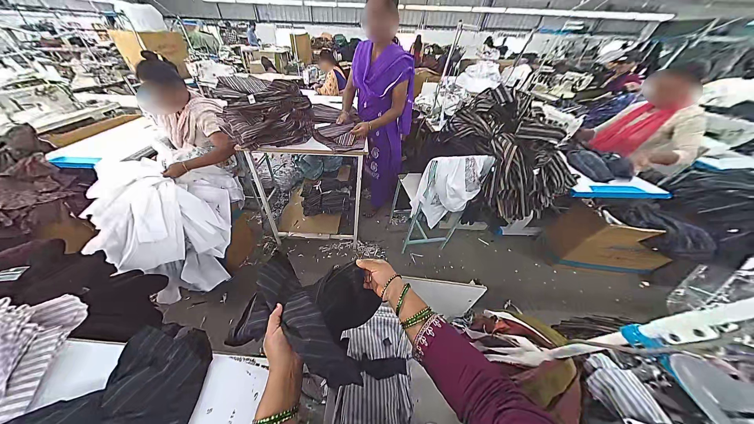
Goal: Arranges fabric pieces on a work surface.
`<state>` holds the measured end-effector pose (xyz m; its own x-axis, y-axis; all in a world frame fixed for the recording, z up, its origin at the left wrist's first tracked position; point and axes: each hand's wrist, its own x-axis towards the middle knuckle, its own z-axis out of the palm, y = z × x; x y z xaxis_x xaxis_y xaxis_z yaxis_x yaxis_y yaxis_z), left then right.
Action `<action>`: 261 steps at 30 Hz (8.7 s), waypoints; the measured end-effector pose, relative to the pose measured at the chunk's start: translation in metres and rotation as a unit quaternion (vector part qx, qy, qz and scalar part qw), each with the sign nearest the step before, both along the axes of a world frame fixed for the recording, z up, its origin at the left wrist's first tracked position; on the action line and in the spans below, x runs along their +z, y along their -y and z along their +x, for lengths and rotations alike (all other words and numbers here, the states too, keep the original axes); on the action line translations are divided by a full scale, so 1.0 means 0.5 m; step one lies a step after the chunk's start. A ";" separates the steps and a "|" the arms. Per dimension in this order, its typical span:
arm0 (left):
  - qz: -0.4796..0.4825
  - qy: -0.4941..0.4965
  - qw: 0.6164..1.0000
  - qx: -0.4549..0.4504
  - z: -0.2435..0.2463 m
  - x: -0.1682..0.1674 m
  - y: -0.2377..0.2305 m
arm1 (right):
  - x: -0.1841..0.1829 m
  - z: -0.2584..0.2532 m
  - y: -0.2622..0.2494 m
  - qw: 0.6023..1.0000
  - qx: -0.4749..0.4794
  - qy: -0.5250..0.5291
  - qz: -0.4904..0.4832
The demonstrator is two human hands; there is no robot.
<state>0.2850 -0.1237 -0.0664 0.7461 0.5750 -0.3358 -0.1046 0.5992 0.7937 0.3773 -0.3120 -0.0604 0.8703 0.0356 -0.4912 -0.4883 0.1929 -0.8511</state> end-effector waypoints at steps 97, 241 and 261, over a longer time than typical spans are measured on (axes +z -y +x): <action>0.094 -0.018 0.993 -0.071 0.021 -0.005 0.002 | -0.077 0.001 -0.023 0.970 -0.123 0.206 -0.033; 0.070 -0.126 0.986 -0.082 0.032 0.003 -0.013 | -0.059 0.123 -0.010 0.783 0.294 0.124 -0.534; 0.078 -0.140 0.983 -0.085 0.034 0.004 -0.012 | -0.060 0.126 -0.008 0.782 0.299 0.125 -0.533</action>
